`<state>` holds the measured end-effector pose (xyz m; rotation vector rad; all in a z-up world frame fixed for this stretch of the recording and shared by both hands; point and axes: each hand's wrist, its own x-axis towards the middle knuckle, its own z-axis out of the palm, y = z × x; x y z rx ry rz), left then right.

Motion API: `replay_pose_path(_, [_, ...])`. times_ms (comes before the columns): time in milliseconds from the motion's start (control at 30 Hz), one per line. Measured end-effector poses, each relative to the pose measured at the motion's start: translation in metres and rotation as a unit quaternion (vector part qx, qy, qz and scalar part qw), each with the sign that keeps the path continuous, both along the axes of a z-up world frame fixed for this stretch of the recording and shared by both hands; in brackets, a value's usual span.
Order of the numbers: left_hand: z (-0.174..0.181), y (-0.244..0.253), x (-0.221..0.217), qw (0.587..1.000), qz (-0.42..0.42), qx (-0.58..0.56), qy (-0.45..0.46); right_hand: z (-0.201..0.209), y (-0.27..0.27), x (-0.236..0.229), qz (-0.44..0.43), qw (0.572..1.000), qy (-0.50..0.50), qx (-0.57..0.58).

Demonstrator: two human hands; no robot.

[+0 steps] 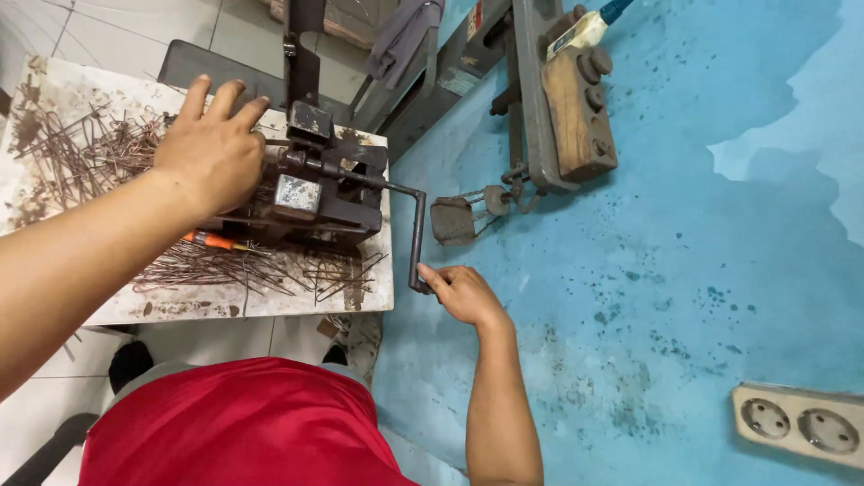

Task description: Operating a manual machine to cut and form small metal pins from wire

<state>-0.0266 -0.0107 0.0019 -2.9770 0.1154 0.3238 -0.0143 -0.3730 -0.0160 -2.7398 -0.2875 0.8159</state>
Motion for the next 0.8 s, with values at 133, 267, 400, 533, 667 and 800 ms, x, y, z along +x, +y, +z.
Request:
replay_pose_path(133, [0.013,-0.009,0.005,0.996,0.042,-0.048,0.063,-0.006,0.0,0.003,-0.005,1.0,0.006,0.001])
replay_pose_path(267, [-0.005,-0.005,0.008,0.992,0.036,-0.112,0.048,-0.004,0.01,0.003,-0.015,1.0,0.009,-0.01])
replay_pose_path(400, [-0.081,0.012,-0.009,0.927,-0.017,-0.19,-0.323,-0.054,0.01,0.01,0.063,0.994,-0.075,0.044])
replay_pose_path(533, [-0.108,0.018,-0.075,0.907,0.042,-0.243,-0.342,-0.099,0.085,-0.019,0.088,0.996,0.014,-0.007])
replay_pose_path(667, [-0.172,0.005,-0.167,0.905,0.186,-0.315,-0.218,-0.16,0.173,-0.05,0.27,0.947,-0.033,0.172])
replay_pose_path(800, [-0.229,-0.011,-0.249,0.903,0.252,-0.339,-0.076,-0.254,0.255,-0.064,0.34,0.899,-0.071,0.265])
